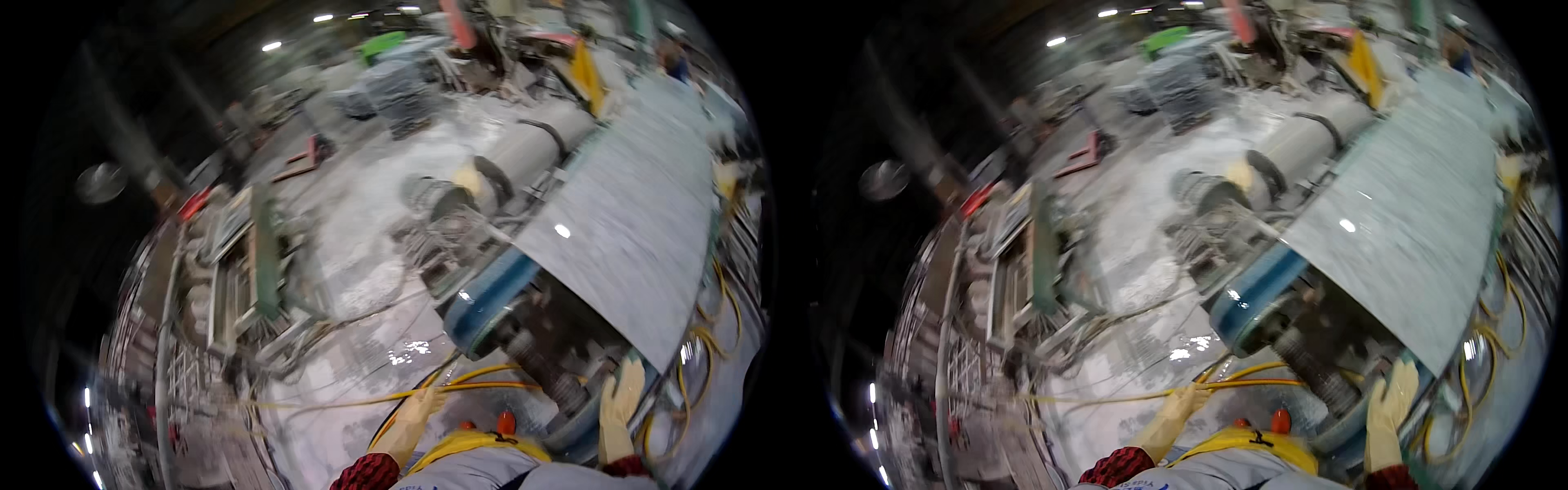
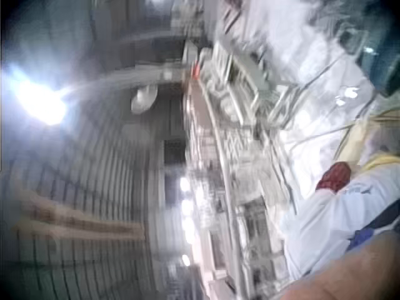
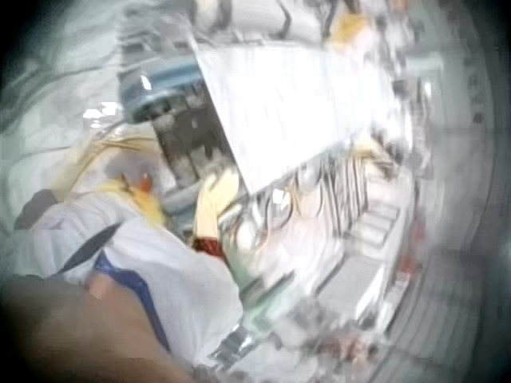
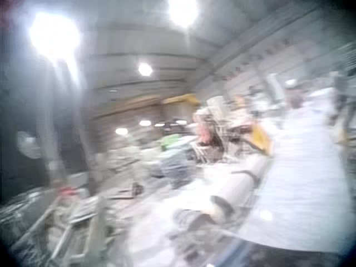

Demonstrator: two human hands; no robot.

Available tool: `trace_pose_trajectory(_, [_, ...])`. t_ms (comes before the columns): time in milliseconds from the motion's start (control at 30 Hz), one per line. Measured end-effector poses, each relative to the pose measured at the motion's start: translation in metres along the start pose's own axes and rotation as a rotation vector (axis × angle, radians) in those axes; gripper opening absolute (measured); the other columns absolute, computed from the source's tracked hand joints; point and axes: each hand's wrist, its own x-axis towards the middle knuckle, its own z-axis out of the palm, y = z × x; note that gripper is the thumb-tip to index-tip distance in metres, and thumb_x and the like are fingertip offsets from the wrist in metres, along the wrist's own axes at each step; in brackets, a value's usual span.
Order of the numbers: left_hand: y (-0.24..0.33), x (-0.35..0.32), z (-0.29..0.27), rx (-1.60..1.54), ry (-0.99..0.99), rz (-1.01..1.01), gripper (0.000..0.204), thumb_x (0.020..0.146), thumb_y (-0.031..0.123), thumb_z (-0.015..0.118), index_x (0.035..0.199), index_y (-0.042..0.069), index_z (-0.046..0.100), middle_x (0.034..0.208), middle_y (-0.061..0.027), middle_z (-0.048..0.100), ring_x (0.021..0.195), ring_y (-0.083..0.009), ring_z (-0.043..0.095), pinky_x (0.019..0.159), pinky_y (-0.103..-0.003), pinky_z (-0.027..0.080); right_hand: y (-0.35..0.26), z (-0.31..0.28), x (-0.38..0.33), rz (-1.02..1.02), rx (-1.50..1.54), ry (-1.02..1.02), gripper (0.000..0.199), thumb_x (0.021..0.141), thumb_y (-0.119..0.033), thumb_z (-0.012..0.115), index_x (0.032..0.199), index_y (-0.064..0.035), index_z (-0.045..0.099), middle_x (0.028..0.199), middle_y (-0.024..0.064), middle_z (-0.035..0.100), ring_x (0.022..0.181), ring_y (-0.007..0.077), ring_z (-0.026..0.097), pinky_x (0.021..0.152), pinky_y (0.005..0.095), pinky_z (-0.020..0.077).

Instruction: The person guides large rectangular stone slabs through a conveyor-based polishing machine, using gloved hands to align and feed each slab. The person repeatedly handles multiple slabs, moving them from the input side to the output side of the machine.

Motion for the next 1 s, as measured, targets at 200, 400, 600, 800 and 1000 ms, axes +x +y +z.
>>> trace_pose_trajectory(200, [0.097,0.061,0.047,0.277,-0.043,0.268,0.049,0.117,0.037,0.053,0.135,-0.006,0.068,0.12,-0.0162,0.079,0.111,-0.0233,0.074,0.101,-0.036,0.058,-0.015,-0.006,0.004,0.048,-0.064,0.087,0.057,0.097,-0.018,0.071,0.151,-0.0029,0.06,0.16,0.0265,0.054,0.147,0.0503,0.049,0.126,0.0571,0.0363])
trace_pose_trajectory(400, [0.182,0.111,0.097,0.445,-0.207,0.717,0.039,0.112,0.018,0.063,0.14,-0.008,0.066,0.131,-0.0196,0.075,0.125,-0.0282,0.07,0.111,-0.036,0.051,-0.035,-0.016,-0.012,0.13,-0.104,0.077,0.056,0.097,-0.018,0.07,0.151,-0.0046,0.06,0.157,0.0254,0.057,0.146,0.0467,0.051,0.127,0.0555,0.0368])
trace_pose_trajectory(600, [0.229,0.175,0.127,0.974,-0.301,1.145,0.057,0.109,0.029,0.06,0.158,0.0,0.053,0.16,-0.032,0.051,0.148,-0.0504,0.048,0.129,-0.056,0.031,-0.041,-0.008,-0.01,0.14,-0.183,0.052,0.057,0.098,-0.02,0.067,0.152,-0.0049,0.057,0.157,0.0257,0.057,0.146,0.0458,0.052,0.128,0.0542,0.0353])
trace_pose_trajectory(800, [0.254,0.219,0.171,1.285,-0.31,1.229,0.078,0.108,0.044,0.059,0.169,0.003,0.034,0.173,-0.0297,0.034,0.16,-0.0481,0.031,0.133,-0.055,0.021,-0.048,-0.019,-0.011,0.165,-0.188,0.03,0.053,0.098,-0.018,0.068,0.149,-0.0054,0.06,0.155,0.026,0.058,0.144,0.0463,0.053,0.127,0.0534,0.037])
trace_pose_trajectory(1000, [0.267,0.243,0.203,1.335,-0.309,1.243,0.094,0.101,0.056,0.067,0.171,0.005,0.031,0.175,-0.0278,0.031,0.161,-0.0469,0.028,0.134,-0.055,0.019,-0.054,-0.025,-0.005,0.199,-0.204,-0.021,0.05,0.098,-0.017,0.066,0.146,-0.0027,0.061,0.152,0.0267,0.06,0.141,0.0481,0.054,0.125,0.0542,0.0386])
